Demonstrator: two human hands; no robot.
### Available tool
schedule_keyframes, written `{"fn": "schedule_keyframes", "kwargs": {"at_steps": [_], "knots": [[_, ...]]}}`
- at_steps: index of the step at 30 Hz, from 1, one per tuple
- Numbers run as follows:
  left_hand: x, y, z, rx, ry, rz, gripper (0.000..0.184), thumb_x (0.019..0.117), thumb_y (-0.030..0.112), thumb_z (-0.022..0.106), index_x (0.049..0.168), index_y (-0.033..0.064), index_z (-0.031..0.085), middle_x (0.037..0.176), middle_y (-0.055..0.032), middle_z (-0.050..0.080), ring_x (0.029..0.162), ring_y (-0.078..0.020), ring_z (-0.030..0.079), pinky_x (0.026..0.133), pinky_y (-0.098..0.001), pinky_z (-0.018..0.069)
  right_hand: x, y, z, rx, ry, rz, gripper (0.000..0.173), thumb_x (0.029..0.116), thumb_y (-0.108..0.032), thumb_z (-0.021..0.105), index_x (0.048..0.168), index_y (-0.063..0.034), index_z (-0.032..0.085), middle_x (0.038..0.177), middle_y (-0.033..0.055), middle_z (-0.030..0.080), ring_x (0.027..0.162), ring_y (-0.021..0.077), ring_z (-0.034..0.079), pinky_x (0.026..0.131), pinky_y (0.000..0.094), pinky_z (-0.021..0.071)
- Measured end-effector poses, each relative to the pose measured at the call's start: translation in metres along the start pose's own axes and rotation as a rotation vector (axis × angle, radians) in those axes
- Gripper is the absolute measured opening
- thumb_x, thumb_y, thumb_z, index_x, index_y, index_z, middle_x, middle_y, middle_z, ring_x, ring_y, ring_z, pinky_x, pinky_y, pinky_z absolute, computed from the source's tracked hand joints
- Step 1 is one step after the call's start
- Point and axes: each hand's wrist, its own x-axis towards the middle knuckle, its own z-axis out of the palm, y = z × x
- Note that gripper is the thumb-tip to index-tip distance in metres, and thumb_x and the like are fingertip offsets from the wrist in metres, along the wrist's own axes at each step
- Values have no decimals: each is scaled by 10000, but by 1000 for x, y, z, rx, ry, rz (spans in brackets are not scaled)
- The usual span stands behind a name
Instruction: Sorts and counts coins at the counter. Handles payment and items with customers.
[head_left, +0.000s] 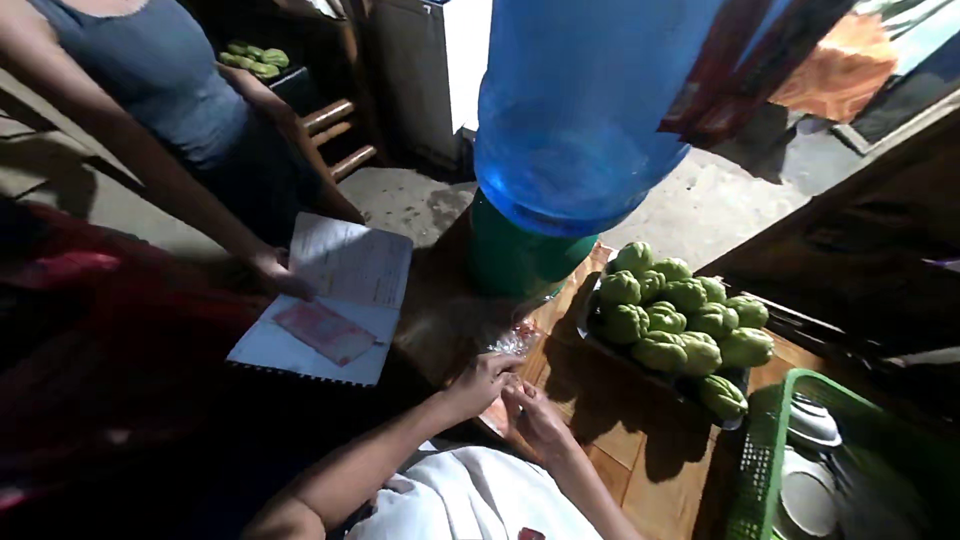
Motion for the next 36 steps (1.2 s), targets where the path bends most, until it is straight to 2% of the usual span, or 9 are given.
{"fn": "schedule_keyframes", "kwargs": {"at_steps": [2,4,8,12,17,21,26,31,36], "knots": [[-24,20,-26,118,27,-32,427,1039,71,502,1454,-26,522,1503,-228,507,1402,-304,499,1183,-401,375,1,1,-3,23,18,3,222,1044,-9,442,1240,-4,546,929,44,724,801,112,715,749,288,613],[-59,32,-68,373,94,-188,484,1043,226,566,1481,27,507,1534,-181,489,1441,-314,443,1201,-487,324,0,2,-13,27,39,18,268,1053,-29,432,1305,-4,518,970,65,722,832,134,720,762,312,619],[-108,19,-161,780,48,-604,872,863,407,801,1571,95,398,1641,-231,297,1524,-473,214,1196,-688,159,1,-1,-30,7,104,59,238,1068,-59,421,1285,-20,508,939,80,707,796,151,714,729,333,618],[-140,-31,-175,734,65,-841,1040,831,628,746,1616,114,296,1686,-214,172,1551,-462,111,1157,-734,180,6,-2,-34,1,95,103,271,1072,-95,431,1326,-19,487,984,108,700,838,180,716,757,356,617],[-138,-58,-132,724,220,-699,901,899,531,717,1593,89,349,1653,-232,266,1536,-460,189,1208,-645,190,20,1,-17,-39,64,156,260,1074,-123,433,1306,-20,488,961,106,680,820,186,700,741,365,609],[-130,-65,-116,717,293,-627,509,1039,181,536,1527,57,460,1569,-201,440,1470,-398,386,1189,-553,329,28,3,-2,-61,4,175,248,1079,-116,425,1298,-21,492,966,107,692,819,186,707,733,359,611],[-125,-60,-115,744,405,-547,279,1042,119,531,1191,-67,675,1260,-286,649,1218,-462,606,1031,-592,471,23,0,10,-73,-35,193,212,1079,-109,420,1250,-16,506,940,96,689,811,179,704,731,355,607],[-118,-68,-109,667,208,-614,796,918,476,723,1554,100,426,1623,-221,339,1512,-424,287,1199,-610,254,19,-3,3,-56,-70,196,253,1085,-132,415,1300,-16,485,981,109,695,850,192,711,764,364,613],[-115,-77,-88,733,208,-500,408,1034,143,560,1416,1,567,1398,-291,569,1324,-498,510,1110,-637,376,12,-4,-17,-15,9,170,266,1085,-129,409,1317,-20,478,990,107,683,854,188,698,781,367,602]]}}
